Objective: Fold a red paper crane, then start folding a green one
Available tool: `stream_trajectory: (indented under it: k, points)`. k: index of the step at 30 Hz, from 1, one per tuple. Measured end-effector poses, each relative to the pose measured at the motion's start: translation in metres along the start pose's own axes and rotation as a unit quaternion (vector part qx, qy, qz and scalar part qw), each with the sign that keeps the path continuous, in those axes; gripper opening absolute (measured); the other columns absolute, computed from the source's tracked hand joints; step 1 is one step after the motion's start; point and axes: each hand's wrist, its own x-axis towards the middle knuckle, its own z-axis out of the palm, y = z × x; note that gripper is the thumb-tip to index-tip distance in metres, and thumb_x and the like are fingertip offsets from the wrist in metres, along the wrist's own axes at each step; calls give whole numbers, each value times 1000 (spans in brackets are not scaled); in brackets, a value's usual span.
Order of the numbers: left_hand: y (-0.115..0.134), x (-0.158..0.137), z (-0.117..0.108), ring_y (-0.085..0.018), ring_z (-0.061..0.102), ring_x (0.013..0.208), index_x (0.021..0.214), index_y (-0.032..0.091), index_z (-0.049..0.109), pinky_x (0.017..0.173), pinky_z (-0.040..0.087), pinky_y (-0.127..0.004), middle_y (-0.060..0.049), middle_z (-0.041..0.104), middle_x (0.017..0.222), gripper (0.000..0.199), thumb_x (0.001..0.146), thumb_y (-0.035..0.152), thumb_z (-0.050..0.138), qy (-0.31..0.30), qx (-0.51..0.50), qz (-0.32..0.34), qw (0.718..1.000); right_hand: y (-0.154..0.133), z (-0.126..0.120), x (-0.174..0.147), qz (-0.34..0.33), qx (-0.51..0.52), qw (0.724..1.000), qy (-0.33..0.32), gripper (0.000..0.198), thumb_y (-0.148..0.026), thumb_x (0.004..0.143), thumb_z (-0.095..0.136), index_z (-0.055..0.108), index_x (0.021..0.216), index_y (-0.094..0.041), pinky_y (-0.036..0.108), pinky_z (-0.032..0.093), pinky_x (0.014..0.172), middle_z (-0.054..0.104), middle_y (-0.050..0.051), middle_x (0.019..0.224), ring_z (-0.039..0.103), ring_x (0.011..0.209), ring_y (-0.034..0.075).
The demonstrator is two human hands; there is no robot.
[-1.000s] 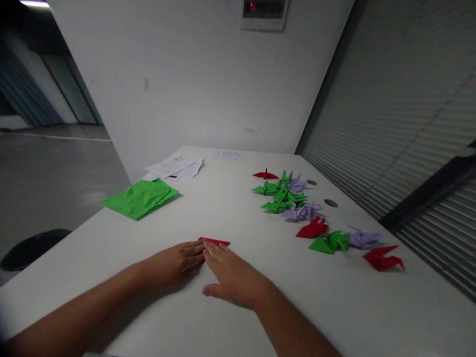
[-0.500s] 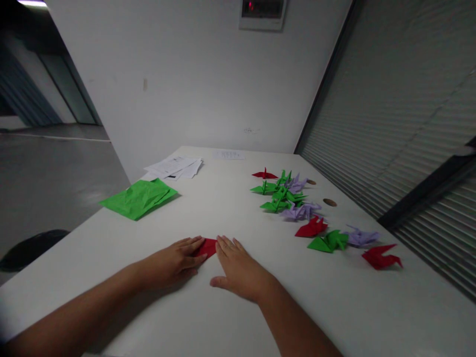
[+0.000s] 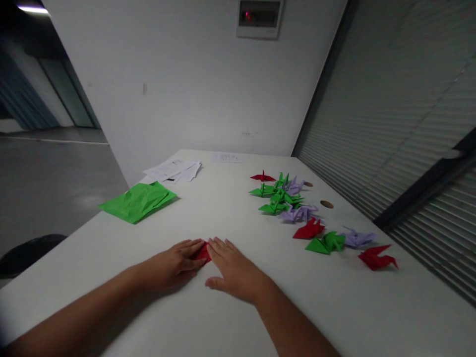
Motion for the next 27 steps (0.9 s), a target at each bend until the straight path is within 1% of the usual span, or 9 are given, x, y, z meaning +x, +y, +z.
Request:
stream_trajectory:
  k: [2, 5, 10, 13, 17, 20, 23, 26, 27]
  points:
    - [1, 1, -2, -43, 48, 145, 145, 21, 61, 116, 43, -61, -25, 49, 157, 48, 98, 26, 63, -5, 9, 6, 1000, -2, 3, 0, -23, 11, 1000, -14, 95, -57, 94, 69, 25, 166, -13, 50, 15, 132, 19, 19, 172, 16, 161, 30]
    - [2, 2, -2, -44, 50, 143, 145, 20, 61, 115, 44, -61, -26, 51, 155, 49, 97, 25, 65, -4, 25, 6, 1000, -2, 8, 0, -26, 17, 999, -16, 96, -56, 93, 71, 25, 166, -13, 49, 16, 132, 21, 19, 172, 18, 161, 30]
    - [3, 2, -1, -43, 52, 141, 144, 20, 63, 113, 46, -61, -26, 51, 154, 44, 100, 25, 60, -5, 21, -2, 1000, 3, 3, -4, 5, 8, 1000, -12, 90, -52, 96, 68, 28, 165, -12, 51, 16, 132, 20, 20, 171, 19, 161, 31]
    - [0, -1, 3, -41, 51, 143, 143, 22, 63, 115, 45, -61, -23, 51, 156, 44, 99, 23, 60, -4, 14, -8, 1000, 4, -4, -6, 38, 1, 999, -18, 89, -53, 97, 66, 28, 165, -10, 51, 15, 132, 16, 21, 172, 16, 161, 32]
    - [-2, -4, 6, -40, 42, 150, 147, 26, 60, 118, 42, -60, -17, 45, 162, 49, 98, 24, 61, 9, 0, -18, 1000, 5, -9, -8, 74, -14, 997, -23, 89, -55, 98, 63, 27, 164, -7, 51, 15, 132, 13, 21, 172, 13, 161, 33]
    - [2, -3, 0, -39, 38, 151, 144, 26, 62, 119, 40, -59, -14, 43, 163, 48, 97, 22, 59, 23, 4, -26, 999, 4, -9, -7, 82, -16, 996, -17, 90, -55, 97, 64, 28, 164, -6, 51, 16, 132, 14, 22, 171, 14, 161, 33]
    - [7, 0, -7, -35, 47, 141, 139, 26, 65, 115, 44, -54, -12, 52, 154, 46, 93, 20, 62, 36, 8, -43, 998, 4, -10, -6, 71, -18, 997, 0, 87, -53, 96, 67, 32, 163, -8, 53, 16, 132, 19, 20, 171, 15, 161, 34]
    - [10, 3, -11, -33, 53, 125, 132, 25, 68, 106, 49, -50, -11, 59, 143, 40, 93, 21, 64, 36, 18, -77, 996, 3, -12, -7, 23, -29, 999, 30, 78, -47, 95, 70, 41, 160, -14, 52, 17, 132, 27, 16, 171, 16, 161, 32]
    - [11, 4, -11, -32, 54, 121, 131, 24, 68, 103, 50, -50, -11, 60, 141, 38, 93, 21, 64, 29, 23, -88, 995, 3, -12, -7, 8, -32, 999, 36, 76, -46, 95, 71, 45, 158, -14, 51, 19, 131, 31, 16, 170, 20, 160, 31]
